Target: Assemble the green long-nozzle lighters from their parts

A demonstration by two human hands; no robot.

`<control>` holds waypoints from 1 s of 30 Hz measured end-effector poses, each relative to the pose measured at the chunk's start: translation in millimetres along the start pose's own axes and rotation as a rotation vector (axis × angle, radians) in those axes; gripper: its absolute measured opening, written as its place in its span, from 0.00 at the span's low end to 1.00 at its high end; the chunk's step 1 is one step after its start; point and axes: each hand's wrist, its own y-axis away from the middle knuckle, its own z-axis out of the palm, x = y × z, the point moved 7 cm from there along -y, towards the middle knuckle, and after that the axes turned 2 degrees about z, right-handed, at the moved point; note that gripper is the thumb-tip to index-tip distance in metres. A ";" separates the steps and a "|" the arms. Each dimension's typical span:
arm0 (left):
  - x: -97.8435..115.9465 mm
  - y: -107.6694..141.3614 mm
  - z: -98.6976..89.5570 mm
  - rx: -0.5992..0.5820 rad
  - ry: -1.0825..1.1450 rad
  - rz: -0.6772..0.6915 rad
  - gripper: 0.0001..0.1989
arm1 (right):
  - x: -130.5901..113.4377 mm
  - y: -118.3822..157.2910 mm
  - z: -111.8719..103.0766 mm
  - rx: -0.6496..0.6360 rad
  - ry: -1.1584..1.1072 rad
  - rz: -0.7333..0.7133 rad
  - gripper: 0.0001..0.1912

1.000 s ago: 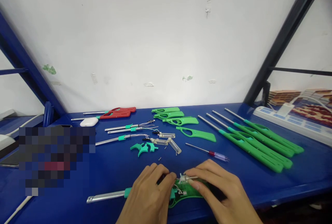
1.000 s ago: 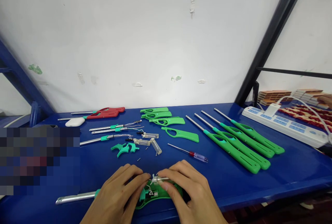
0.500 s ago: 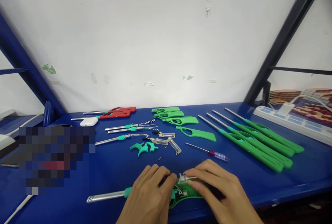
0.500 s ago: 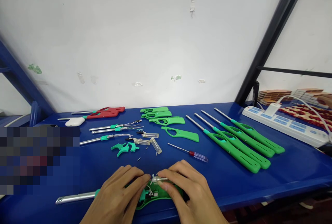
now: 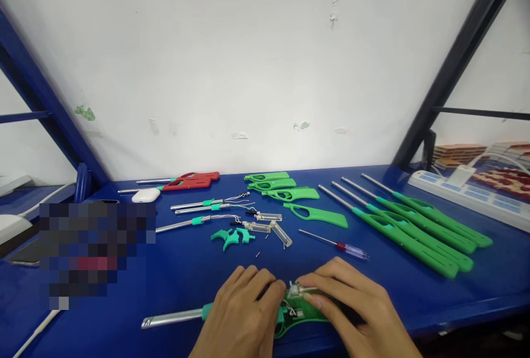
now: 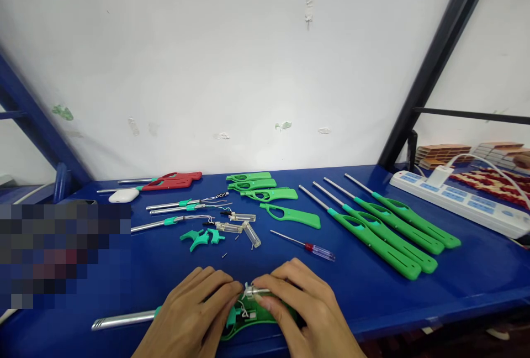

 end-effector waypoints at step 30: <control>2.6 12.1 -6.2 0.102 -0.241 0.074 0.17 | 10.4 0.1 2.0 -0.080 0.014 0.123 0.12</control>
